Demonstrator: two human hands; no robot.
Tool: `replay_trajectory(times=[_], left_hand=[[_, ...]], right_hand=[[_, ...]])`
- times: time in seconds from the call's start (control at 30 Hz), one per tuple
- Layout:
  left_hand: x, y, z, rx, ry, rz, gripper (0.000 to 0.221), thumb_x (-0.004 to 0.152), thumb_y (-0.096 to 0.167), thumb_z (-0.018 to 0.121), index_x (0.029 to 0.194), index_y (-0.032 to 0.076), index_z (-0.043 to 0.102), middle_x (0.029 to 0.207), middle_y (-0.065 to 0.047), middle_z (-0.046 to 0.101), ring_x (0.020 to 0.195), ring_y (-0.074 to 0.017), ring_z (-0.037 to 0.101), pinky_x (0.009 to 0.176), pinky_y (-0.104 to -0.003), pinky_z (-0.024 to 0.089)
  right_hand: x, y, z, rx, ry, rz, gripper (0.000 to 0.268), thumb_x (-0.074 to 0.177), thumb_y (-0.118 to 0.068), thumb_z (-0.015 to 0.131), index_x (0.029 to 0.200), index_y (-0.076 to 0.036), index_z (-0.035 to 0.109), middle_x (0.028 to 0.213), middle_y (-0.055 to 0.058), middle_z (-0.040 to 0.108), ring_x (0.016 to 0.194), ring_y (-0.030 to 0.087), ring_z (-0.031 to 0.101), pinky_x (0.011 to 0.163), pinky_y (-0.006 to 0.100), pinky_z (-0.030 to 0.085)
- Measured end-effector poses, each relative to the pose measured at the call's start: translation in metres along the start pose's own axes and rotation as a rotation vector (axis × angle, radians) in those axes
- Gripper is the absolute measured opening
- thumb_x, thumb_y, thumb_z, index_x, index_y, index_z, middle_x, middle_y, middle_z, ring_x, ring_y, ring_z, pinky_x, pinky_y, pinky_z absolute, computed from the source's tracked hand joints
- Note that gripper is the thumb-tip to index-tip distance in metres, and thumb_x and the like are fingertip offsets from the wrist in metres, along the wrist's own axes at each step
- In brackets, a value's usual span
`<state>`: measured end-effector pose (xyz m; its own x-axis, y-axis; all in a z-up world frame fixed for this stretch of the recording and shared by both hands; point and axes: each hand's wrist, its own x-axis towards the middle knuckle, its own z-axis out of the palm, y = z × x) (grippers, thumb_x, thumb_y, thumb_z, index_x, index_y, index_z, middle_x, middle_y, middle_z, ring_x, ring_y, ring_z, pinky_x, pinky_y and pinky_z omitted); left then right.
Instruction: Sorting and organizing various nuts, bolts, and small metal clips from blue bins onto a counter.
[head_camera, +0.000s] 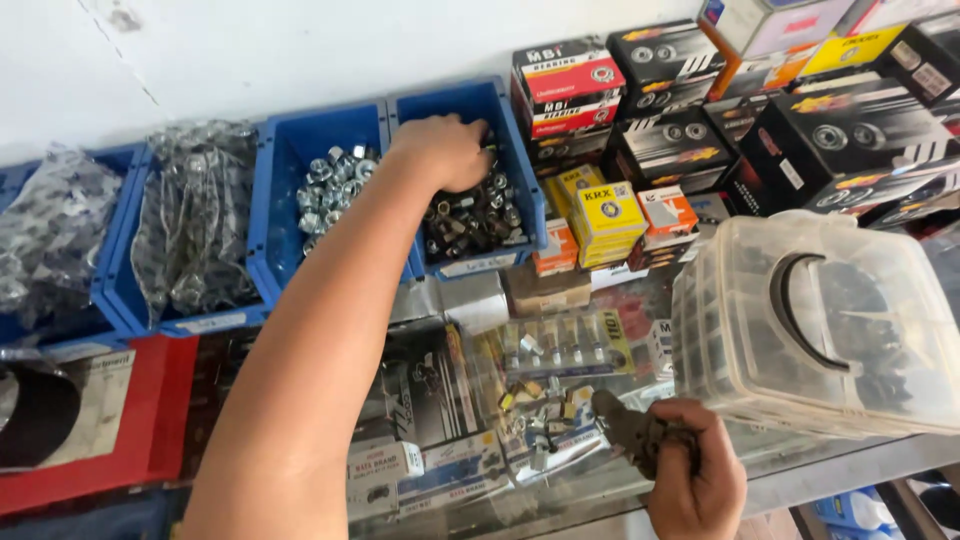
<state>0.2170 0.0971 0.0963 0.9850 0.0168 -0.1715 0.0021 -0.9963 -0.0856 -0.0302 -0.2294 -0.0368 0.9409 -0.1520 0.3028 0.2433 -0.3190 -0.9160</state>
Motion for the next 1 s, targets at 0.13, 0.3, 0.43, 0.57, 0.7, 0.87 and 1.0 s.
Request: replay_trajectory(times=[0.13,0.3,0.43,0.57,0.7,0.87,1.0], left_hand=[[-0.025,0.010,-0.031,-0.129,-0.250,-0.036,0.084,0.081,0.046,0.057,0.160,0.025,0.038,0.166,-0.010,0.032,0.143,-0.0402,0.044,0.111,-0.060,0.041],[-0.032,0.002,-0.036,-0.170,-0.295,0.069,0.104,0.061,0.034,0.081,0.156,0.026,0.041,0.165,-0.006,0.026,0.140,-0.0377,0.042,0.104,-0.061,0.046],[-0.037,0.025,-0.019,-0.017,-0.295,0.123,0.132,0.074,0.064,0.085,0.164,0.004,0.010,0.171,-0.021,0.009,0.148,-0.0397,0.034,0.116,-0.058,0.039],[-0.025,0.016,0.021,-0.060,-0.096,0.182,0.132,0.063,0.067,0.094,0.157,0.001,0.028,0.158,-0.023,0.036,0.137,-0.0473,0.043,0.106,-0.059,0.046],[-0.032,0.016,0.010,-0.061,-0.048,0.167,0.108,0.064,0.065,0.093,0.141,0.002,0.054,0.136,-0.022,0.061,0.115,-0.0440,0.061,0.094,-0.062,0.048],[-0.026,0.016,0.019,-0.046,0.009,0.209,0.107,0.061,0.069,0.092,0.135,0.000,0.058,0.130,-0.021,0.063,0.118,-0.0441,0.056,0.092,-0.066,0.045],[-0.028,0.016,0.019,-0.004,0.084,0.220,0.113,0.061,0.073,0.093,0.135,-0.004,0.055,0.132,-0.025,0.060,0.113,-0.0439,0.061,0.088,-0.058,0.054]], right_hand=[[0.001,-0.005,0.002,0.009,-0.031,0.035,0.035,0.080,0.012,0.044,0.102,-0.001,0.068,0.074,0.009,0.069,0.057,0.015,0.057,0.058,0.025,0.049],[0.004,-0.018,0.010,-0.162,-0.033,-0.162,0.030,0.071,0.011,0.051,0.092,-0.001,0.069,0.087,0.009,0.073,0.067,0.018,0.063,0.066,0.026,0.051],[0.006,-0.026,0.015,-0.197,-0.002,-0.263,0.029,0.065,0.011,0.052,0.086,0.001,0.068,0.088,0.012,0.073,0.069,0.021,0.066,0.066,0.027,0.052],[0.003,-0.036,0.014,-0.261,-0.050,-0.133,0.023,0.069,0.009,0.057,0.086,-0.001,0.070,0.089,0.008,0.075,0.059,0.018,0.060,0.056,0.027,0.048],[0.005,-0.035,0.014,-0.223,-0.095,-0.225,0.027,0.067,0.010,0.055,0.087,-0.001,0.069,0.089,0.009,0.073,0.067,0.020,0.064,0.064,0.027,0.052],[0.005,-0.035,0.014,-0.217,-0.091,-0.239,0.027,0.067,0.011,0.055,0.088,0.000,0.069,0.089,0.009,0.073,0.065,0.019,0.062,0.063,0.025,0.051],[0.004,-0.033,0.015,-0.247,-0.099,-0.237,0.027,0.066,0.010,0.056,0.086,-0.001,0.070,0.088,0.008,0.074,0.063,0.018,0.062,0.060,0.026,0.050]])
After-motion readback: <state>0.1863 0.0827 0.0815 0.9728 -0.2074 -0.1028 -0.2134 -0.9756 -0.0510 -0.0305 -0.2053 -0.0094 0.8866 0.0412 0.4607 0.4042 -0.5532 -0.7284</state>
